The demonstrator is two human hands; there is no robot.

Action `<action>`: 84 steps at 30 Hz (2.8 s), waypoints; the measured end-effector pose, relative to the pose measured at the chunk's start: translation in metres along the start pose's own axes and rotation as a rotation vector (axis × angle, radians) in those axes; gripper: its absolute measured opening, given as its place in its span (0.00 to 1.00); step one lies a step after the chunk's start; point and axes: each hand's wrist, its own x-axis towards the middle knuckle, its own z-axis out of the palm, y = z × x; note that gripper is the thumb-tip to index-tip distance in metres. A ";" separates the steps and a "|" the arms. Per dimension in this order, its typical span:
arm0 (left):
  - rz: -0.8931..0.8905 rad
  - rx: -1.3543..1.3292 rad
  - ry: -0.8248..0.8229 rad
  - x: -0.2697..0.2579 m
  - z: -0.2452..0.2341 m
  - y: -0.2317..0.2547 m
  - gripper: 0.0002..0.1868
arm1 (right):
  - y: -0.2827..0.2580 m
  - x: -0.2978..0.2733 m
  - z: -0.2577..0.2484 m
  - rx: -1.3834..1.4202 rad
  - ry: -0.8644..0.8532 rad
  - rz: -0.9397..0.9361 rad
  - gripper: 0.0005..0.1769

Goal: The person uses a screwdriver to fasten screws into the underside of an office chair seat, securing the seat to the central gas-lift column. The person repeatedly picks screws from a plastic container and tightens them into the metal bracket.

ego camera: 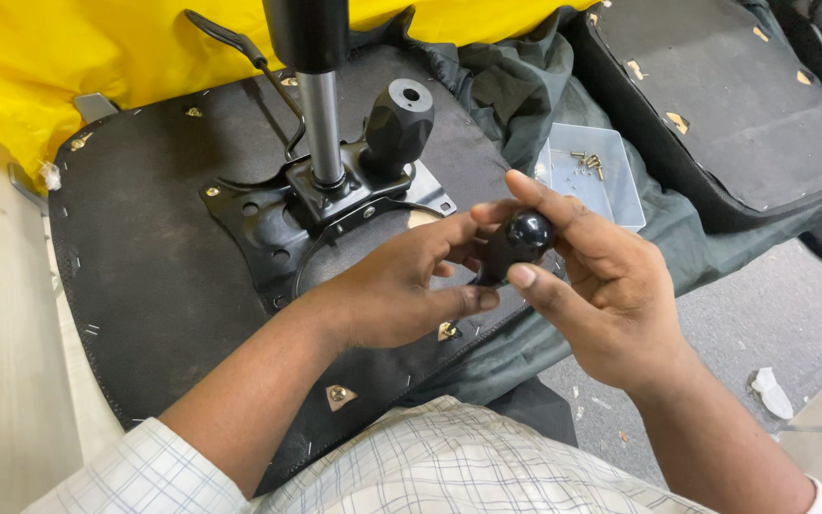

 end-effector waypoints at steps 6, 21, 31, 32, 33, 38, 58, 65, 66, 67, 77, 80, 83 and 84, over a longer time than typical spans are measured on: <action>-0.046 0.105 0.013 0.002 -0.003 -0.002 0.28 | -0.002 0.006 0.002 -0.303 0.018 -0.093 0.38; -0.094 -0.024 0.026 0.004 -0.002 0.000 0.21 | -0.001 0.008 -0.008 -0.244 -0.072 -0.163 0.31; -0.164 0.125 0.036 0.003 0.001 0.006 0.26 | 0.001 0.008 -0.003 -0.328 0.003 -0.025 0.36; -0.142 0.069 0.035 0.003 0.001 0.007 0.27 | 0.001 0.006 -0.004 -0.270 -0.020 -0.073 0.34; -0.120 0.013 0.033 0.004 0.000 0.006 0.28 | 0.001 0.005 -0.005 -0.212 -0.043 -0.121 0.32; 0.011 0.050 0.060 0.002 -0.002 0.003 0.27 | 0.007 0.002 -0.006 -0.189 0.049 0.043 0.32; -0.080 0.116 0.050 0.003 0.001 0.007 0.19 | 0.007 0.008 -0.004 -0.079 0.064 -0.051 0.23; -0.057 0.003 0.081 0.002 -0.005 0.014 0.30 | 0.011 0.007 -0.011 0.010 0.055 -0.056 0.18; -0.039 0.034 0.092 0.002 -0.004 0.014 0.32 | 0.014 0.007 -0.010 -0.050 0.061 -0.087 0.19; -0.075 0.061 0.089 0.003 -0.003 0.015 0.32 | 0.016 0.007 -0.009 -0.072 0.072 -0.076 0.20; -0.103 0.124 0.088 0.003 -0.005 0.016 0.30 | 0.005 0.012 -0.009 -0.064 0.045 -0.085 0.15; -0.148 0.175 0.079 0.003 -0.002 0.020 0.27 | 0.008 0.013 -0.006 -0.112 0.043 -0.134 0.16; -0.170 0.132 0.109 0.001 -0.003 0.023 0.30 | 0.008 0.011 -0.007 -0.122 0.042 -0.160 0.18; -0.168 0.105 0.123 0.000 -0.003 0.023 0.33 | 0.007 0.010 -0.007 -0.117 0.044 -0.155 0.18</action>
